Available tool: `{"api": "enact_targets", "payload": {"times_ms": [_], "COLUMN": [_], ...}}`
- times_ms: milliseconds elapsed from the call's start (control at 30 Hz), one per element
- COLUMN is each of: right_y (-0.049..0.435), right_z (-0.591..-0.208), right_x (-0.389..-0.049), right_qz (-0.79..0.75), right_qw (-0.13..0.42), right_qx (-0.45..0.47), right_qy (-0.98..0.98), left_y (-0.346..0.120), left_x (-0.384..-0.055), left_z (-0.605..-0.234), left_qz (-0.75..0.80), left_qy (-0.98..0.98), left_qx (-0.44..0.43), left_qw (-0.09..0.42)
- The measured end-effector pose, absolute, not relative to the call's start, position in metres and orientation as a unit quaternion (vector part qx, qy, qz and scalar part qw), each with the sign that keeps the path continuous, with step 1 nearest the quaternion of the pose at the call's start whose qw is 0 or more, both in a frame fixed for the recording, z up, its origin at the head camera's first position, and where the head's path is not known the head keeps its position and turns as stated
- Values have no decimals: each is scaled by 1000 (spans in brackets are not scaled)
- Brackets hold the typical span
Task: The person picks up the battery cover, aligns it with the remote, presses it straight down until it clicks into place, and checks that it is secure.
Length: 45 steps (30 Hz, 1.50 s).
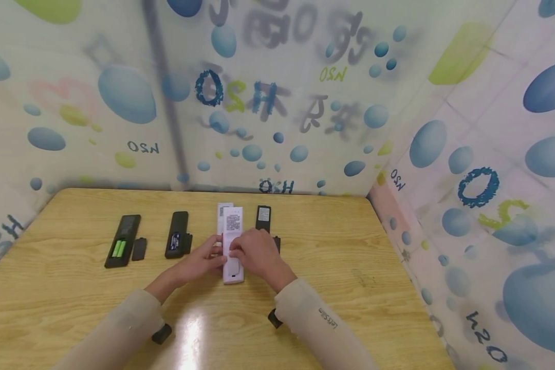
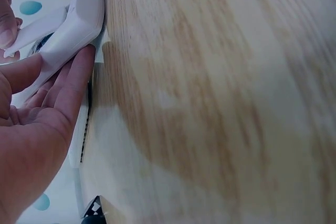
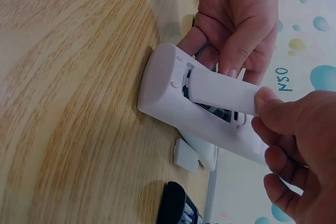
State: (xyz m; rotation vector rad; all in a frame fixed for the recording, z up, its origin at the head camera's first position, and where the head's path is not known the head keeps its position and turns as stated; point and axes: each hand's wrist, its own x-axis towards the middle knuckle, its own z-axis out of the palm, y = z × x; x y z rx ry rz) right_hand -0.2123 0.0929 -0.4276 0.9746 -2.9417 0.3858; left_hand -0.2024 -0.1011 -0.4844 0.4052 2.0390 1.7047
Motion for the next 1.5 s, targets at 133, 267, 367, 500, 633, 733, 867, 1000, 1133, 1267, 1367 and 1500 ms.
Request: {"api": "enact_targets", "payload": {"times_ms": [133,267,367,500,633,733,867,1000,1133,1267,1367,1500], "right_y": [93,93,93,94,94,95,95,94,94,94,95,95], "right_z": [-429,-430,-431,-433,-433,-433,-433,-435,-437,-440,-443,-444], "right_x": [-213,-213,-212,-211,-210,-209,-209,-210,-210,-211,-211,-211], "right_qz": [123,121,111,88,81,81,79,77,79,81,79,78], "right_qw": [10,9,17,34,44,48,55,67,77,88,100,102], "right_qx": [310,314,321,327,331,334,336,337,336,335,336,334], "right_qy": [-943,-942,-941,-940,-939,-938,-937,-936,-936,-935,-933,-934], "left_y": [-102,-102,-102,-102,-102,-102,-102,-101,-100,-100,-100,-100], "left_x": [-202,-202,-202,-202,-202,-202,-203,-203,-203,-202,-202,-202], "left_z": [-485,-485,-485,-484,-483,-483,-483,-483,-482,-481,-481,-481], "left_qz": [621,620,623,625,622,621,620,618,619,621,621,619], "left_qy": [736,736,733,731,734,735,736,740,739,737,737,739], "left_qx": [150,153,155,154,149,147,144,139,136,137,139,140], "left_qw": [225,225,225,226,227,228,230,228,228,229,227,226]}}
